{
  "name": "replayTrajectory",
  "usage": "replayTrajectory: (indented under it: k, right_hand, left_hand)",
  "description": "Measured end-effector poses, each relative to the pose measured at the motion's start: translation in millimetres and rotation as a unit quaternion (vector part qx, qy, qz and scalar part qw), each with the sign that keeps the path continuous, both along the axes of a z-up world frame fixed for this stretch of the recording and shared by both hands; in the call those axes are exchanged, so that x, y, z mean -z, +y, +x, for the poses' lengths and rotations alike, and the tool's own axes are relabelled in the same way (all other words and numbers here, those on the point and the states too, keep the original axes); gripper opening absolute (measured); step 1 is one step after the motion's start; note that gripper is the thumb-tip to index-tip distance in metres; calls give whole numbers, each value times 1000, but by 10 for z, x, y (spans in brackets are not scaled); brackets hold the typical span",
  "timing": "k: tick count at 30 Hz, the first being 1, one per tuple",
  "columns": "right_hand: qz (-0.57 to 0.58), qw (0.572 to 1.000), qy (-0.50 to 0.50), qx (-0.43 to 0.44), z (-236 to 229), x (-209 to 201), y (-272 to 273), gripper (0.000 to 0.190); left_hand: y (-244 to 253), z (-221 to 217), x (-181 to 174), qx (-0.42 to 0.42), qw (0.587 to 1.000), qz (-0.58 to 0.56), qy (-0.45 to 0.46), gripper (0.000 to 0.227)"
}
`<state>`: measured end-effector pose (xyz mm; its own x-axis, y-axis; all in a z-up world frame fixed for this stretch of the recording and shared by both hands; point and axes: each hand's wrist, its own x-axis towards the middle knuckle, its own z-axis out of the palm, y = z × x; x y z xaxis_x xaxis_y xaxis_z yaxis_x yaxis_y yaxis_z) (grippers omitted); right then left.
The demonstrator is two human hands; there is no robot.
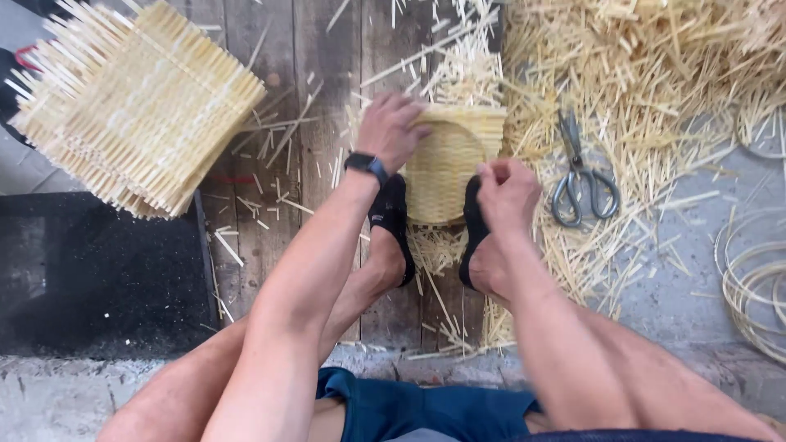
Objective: Weaving bamboo strips into a circular basket or tray using a wooden mold and scissors.
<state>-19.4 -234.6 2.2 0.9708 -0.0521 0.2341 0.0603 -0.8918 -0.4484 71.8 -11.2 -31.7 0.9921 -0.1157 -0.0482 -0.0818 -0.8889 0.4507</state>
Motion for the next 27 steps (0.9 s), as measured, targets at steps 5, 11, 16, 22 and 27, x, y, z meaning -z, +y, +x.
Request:
replayTrajectory:
  k: [5,11,16,22,27]
  right_hand:
    - [518,685,440,264,-829,917,597,33]
    - [243,926,261,128,-918,1053,718,28]
    - [263,934,217,104,-869,695,755,27]
    - [131,982,135,-29,154,25,470,21]
    - [94,983,-38,-151,977,514,231,17]
  left_hand:
    - [-183,50,781,96,966,-190,-144,24]
    - [-231,26,471,-17,965,-255,59,24]
    - [-199,178,441,-27,952,-297,71,26]
    - [-202,161,616,40,961,-273,-12,23]
    - [-168,251,632,68,982,-176,0,22]
